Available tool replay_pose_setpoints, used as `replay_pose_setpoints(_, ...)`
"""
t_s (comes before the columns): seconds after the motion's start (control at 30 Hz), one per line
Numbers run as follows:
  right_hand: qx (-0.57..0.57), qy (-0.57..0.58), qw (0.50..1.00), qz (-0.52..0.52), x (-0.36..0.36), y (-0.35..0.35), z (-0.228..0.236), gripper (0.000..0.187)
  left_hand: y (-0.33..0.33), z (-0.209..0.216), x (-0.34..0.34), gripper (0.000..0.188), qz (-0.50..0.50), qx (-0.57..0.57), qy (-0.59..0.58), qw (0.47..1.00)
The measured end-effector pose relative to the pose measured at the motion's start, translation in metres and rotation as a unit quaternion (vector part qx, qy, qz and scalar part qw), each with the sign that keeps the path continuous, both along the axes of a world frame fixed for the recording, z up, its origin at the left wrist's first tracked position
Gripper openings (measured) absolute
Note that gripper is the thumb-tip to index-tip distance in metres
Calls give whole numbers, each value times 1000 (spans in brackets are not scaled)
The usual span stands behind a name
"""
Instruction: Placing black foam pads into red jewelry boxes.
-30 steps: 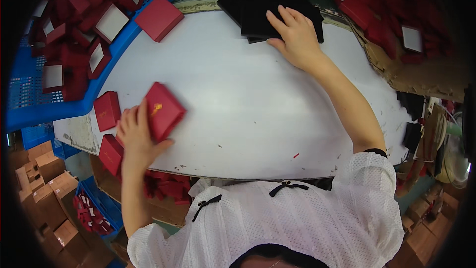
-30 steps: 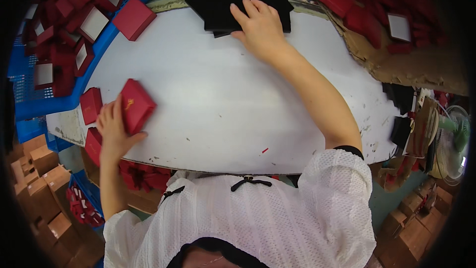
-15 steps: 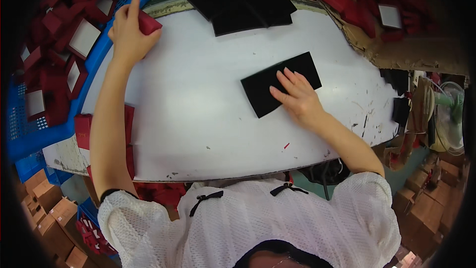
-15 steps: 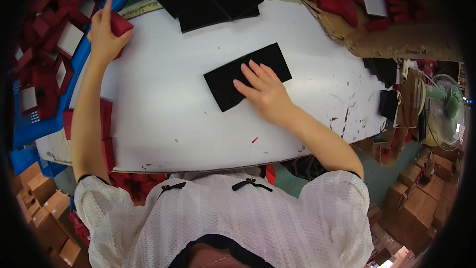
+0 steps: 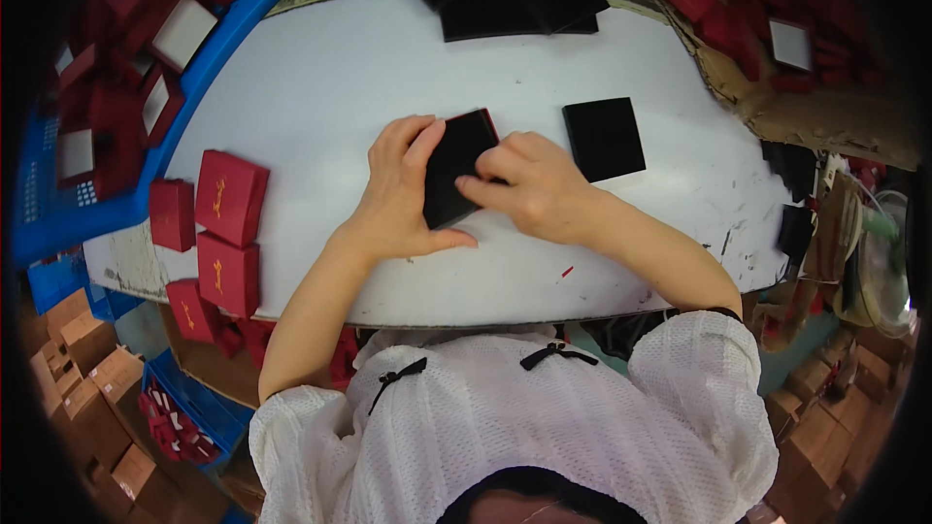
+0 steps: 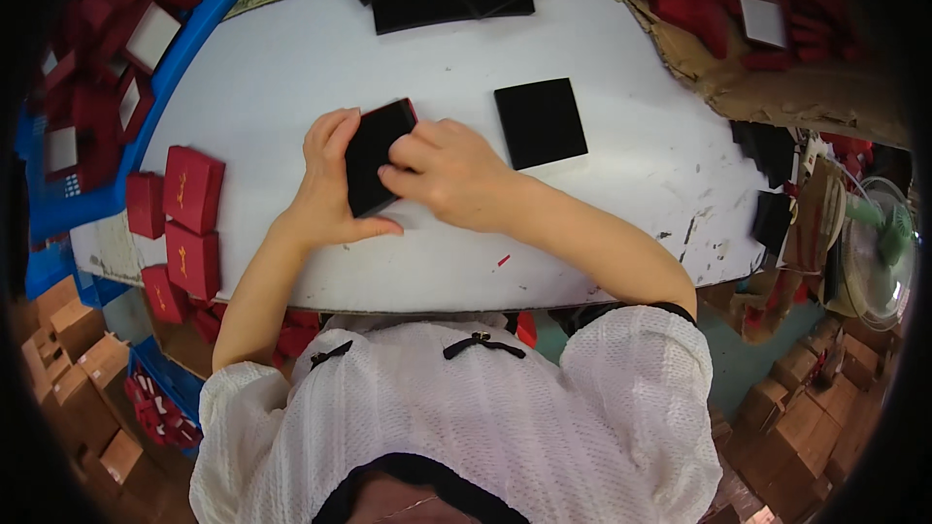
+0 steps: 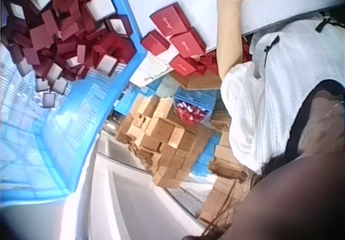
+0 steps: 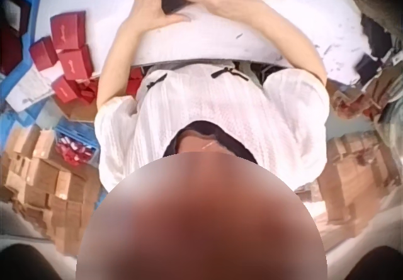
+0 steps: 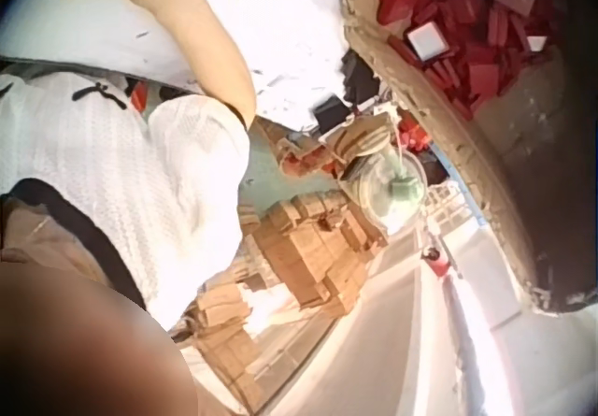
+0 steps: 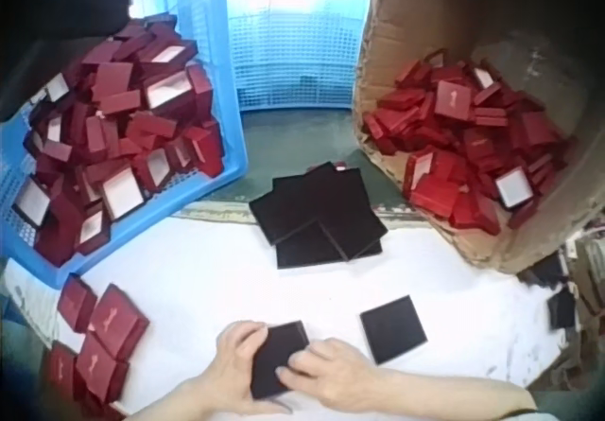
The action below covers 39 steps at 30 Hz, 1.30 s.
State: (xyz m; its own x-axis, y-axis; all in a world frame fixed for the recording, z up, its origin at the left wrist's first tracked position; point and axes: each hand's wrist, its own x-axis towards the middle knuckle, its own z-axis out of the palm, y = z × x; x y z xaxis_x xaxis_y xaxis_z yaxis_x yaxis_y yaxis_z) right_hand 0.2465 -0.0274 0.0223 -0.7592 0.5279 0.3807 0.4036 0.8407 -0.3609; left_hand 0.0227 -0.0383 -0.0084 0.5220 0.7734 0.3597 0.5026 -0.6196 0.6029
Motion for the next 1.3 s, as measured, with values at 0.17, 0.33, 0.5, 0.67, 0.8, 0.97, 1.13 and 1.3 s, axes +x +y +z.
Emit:
replay_pose_setpoints(0.17,-110,1,986,-122,57,82,23,43,-12,7,-15,69,-32,-20,88,995)
replay_pose_setpoints(0.33,92,-196,814,-539,273,211,-24,94,-6,25,-5,37,-101,-58,26,993)
replay_pose_setpoints(0.5,-9,-195,800,-567,214,186,-17,104,-4,30,-17,40,-119,-70,138,981)
replay_pose_setpoints(0.67,74,-202,855,-472,172,128,-15,89,-10,19,-8,59,-69,-69,54,994)
replay_pose_setpoints(0.8,133,-94,930,-330,107,74,4,68,-14,12,0,73,-47,-68,33,996)
replay_pose_setpoints(0.97,-47,-7,996,-69,7,-7,25,31,-18,6,2,78,-27,-47,5,999)
replay_pose_setpoints(1.13,-83,-17,996,-34,-5,-4,14,15,-20,5,2,79,-22,-60,-22,998)
replay_pose_setpoints(1.3,-114,4,992,-56,-5,-1,15,12,-17,-4,3,87,-24,-52,-69,996)
